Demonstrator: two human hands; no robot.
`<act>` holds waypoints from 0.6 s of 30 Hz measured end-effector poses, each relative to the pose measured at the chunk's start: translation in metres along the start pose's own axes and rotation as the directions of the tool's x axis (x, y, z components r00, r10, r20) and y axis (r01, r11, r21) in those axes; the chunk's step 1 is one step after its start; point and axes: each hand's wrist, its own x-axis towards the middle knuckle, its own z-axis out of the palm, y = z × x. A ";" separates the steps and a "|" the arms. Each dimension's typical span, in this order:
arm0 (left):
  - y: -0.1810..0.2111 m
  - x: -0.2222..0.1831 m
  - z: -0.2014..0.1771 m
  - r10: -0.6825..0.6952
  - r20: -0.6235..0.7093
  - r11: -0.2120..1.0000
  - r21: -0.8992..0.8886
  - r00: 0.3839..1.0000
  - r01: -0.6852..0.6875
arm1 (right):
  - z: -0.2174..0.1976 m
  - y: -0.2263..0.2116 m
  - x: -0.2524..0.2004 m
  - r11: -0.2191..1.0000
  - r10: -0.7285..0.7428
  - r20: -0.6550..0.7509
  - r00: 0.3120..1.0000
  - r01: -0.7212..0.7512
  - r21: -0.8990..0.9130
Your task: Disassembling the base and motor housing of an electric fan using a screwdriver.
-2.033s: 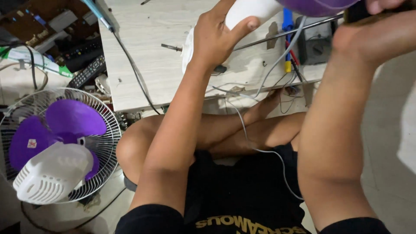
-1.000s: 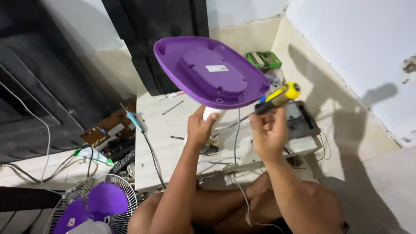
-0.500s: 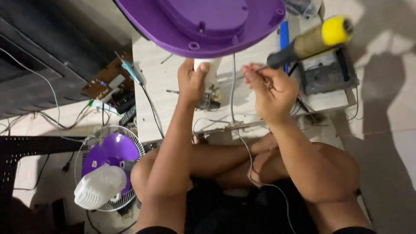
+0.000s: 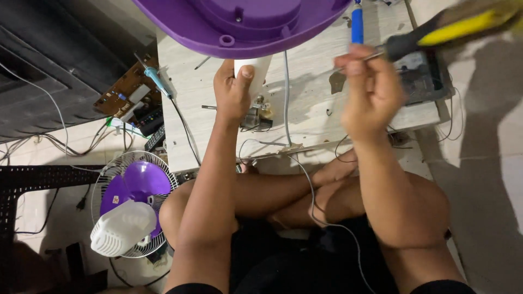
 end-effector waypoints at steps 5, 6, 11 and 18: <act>-0.003 0.000 -0.001 0.025 0.005 1.000 -0.017 1.000 -0.025 | -0.034 0.008 0.000 0.957 0.285 -0.210 0.935 -0.288 0.014; -0.002 0.000 -0.002 0.016 0.005 0.999 -0.031 1.000 -0.016 | -0.042 0.017 0.000 0.927 0.368 -0.214 0.905 -0.375 0.011; 0.001 -0.004 -0.004 0.076 0.030 0.997 -0.010 0.997 -0.076 | -0.064 0.030 0.001 0.748 0.656 -0.210 0.725 -0.662 0.048; -0.050 -0.008 -0.010 0.178 -0.014 0.980 -0.087 0.984 -0.178 | -0.057 0.002 0.011 0.978 0.187 -0.055 0.981 -0.191 -0.078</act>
